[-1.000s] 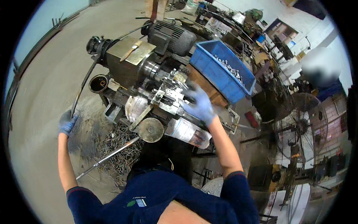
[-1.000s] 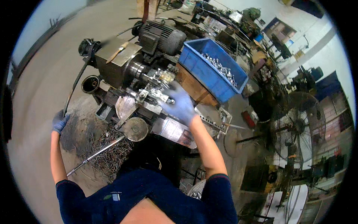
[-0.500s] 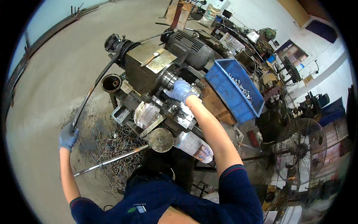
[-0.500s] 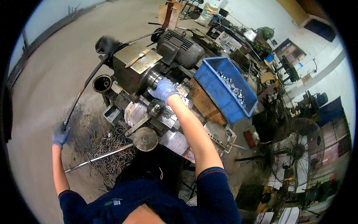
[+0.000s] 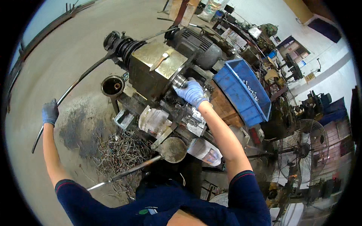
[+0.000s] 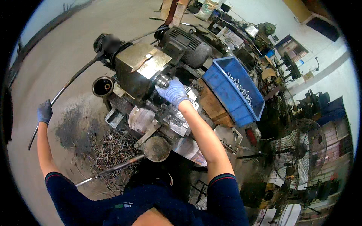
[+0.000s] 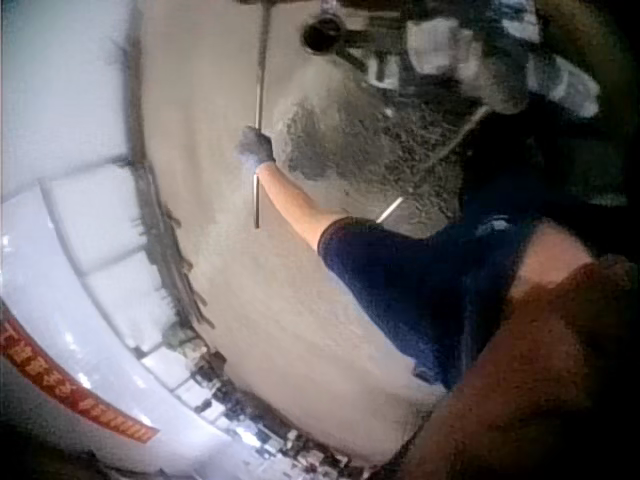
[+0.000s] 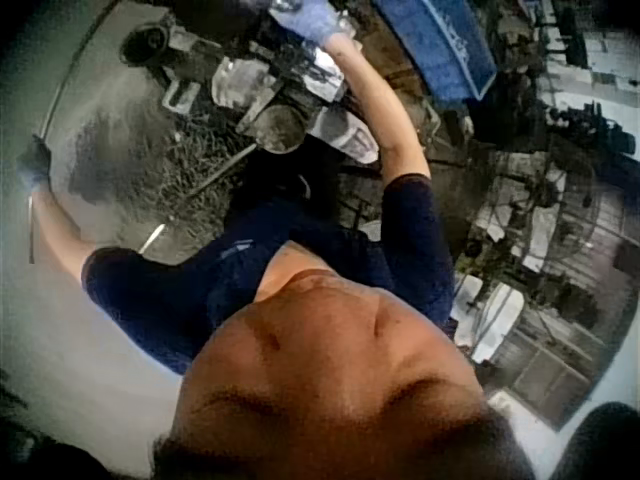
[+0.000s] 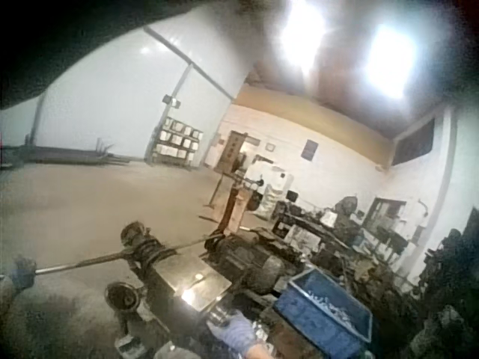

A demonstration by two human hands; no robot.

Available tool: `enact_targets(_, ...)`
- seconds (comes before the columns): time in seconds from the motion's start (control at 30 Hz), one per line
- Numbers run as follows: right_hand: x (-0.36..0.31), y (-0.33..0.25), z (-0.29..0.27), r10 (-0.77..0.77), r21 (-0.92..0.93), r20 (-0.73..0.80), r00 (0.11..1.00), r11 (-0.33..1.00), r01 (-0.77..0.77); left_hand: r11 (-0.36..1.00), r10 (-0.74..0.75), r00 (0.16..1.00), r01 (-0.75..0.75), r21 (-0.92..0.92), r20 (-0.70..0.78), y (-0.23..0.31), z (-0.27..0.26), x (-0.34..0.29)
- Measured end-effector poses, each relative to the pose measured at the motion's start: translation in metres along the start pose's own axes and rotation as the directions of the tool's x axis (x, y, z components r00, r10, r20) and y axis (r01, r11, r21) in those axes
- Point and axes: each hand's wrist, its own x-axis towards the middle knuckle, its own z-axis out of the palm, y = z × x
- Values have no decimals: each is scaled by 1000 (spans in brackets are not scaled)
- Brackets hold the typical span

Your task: The person operates a manual lathe machine by inserting small metal components into the chuck, tightening them, and using levers to engage the cutting tools before placing the finished parts into a basket.

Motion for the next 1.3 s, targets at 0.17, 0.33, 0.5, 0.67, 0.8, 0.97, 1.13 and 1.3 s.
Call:
enact_targets(0.17,-8,-1,-24,91,-103,116,989,991,-79,995,-104,990,102,19,91,15,4,22)
enact_targets(0.33,-66,-7,-60,-189,-65,-254,949,982,178,777,-163,969,9,-629,-187,53,-2,25)
enact_targets(0.5,-163,50,-119,-60,100,-337,940,990,98,387,-217,956,268,-882,195,190,74,-8)
enact_targets(0.67,-298,140,-147,437,114,-300,848,899,-422,829,367,818,-72,-554,443,337,68,1)
enact_targets(0.8,-373,200,-145,427,92,-442,789,897,-433,866,495,710,-451,-217,501,333,31,51)
enact_targets(0.97,-393,264,-172,579,-129,-398,712,733,-668,821,471,775,-211,-530,422,316,4,32)
enact_targets(1.13,-380,334,-196,668,-600,-184,721,505,-620,786,531,642,-130,-604,553,275,-50,-7)
enact_targets(1.3,-362,380,-192,793,-652,-97,602,407,-640,671,608,571,2,-742,552,263,-166,-65)
